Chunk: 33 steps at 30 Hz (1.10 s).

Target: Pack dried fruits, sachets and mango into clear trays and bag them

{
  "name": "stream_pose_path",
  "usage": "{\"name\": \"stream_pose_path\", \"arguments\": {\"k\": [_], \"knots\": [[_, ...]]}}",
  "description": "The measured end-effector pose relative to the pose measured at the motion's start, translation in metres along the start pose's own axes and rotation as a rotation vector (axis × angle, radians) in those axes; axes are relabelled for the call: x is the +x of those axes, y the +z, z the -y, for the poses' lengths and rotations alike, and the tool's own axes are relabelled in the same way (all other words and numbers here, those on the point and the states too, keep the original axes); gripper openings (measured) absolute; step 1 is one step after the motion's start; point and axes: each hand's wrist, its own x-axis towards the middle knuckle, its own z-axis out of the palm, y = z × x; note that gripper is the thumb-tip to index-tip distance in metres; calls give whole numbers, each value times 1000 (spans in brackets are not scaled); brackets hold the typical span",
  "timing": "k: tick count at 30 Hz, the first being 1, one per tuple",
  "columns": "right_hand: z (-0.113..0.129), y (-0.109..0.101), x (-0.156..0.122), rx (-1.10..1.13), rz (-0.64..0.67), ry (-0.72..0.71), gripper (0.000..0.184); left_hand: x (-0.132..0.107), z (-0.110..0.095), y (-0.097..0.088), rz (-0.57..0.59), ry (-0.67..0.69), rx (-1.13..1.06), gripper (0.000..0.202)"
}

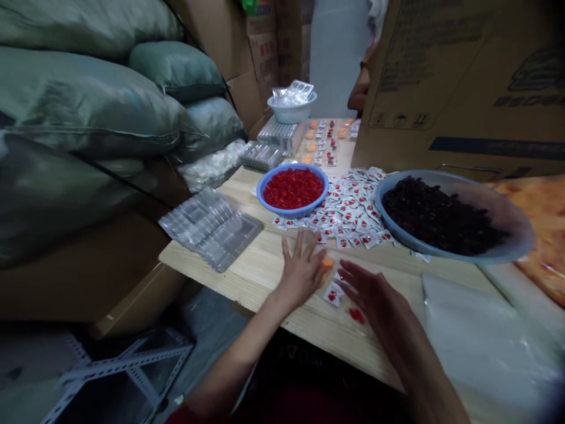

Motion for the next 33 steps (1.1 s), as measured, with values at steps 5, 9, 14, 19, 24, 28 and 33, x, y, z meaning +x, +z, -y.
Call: {"name": "stream_pose_path", "arguments": {"k": [5, 9, 14, 19, 24, 28, 33], "knots": [[-39, -31, 21, -1040, -98, -405, 75, -3, 95, -53, -182, -366, 89, 27], [-69, -35, 32, -1477, 60, -430, 104, -14, 166, -85, 39, -644, -68, 17], [-77, -51, 16, -1578, 173, -478, 108, -25, 202, -89, 166, -712, -305, 30], [-76, -67, -5, -1586, 271, -446, 104, -29, 205, -82, 137, -722, -373, 35], [-76, -67, -22, -1557, 216, -466, 101, -29, 199, -81, 99, -716, -313, 25], [-77, -68, -32, -1505, 161, -502, 97, -26, 190, -82, 72, -707, -259, 16], [-74, -72, -40, -1452, 103, -555, 85, -21, 191, -86, 101, -701, -280, 17]]}}
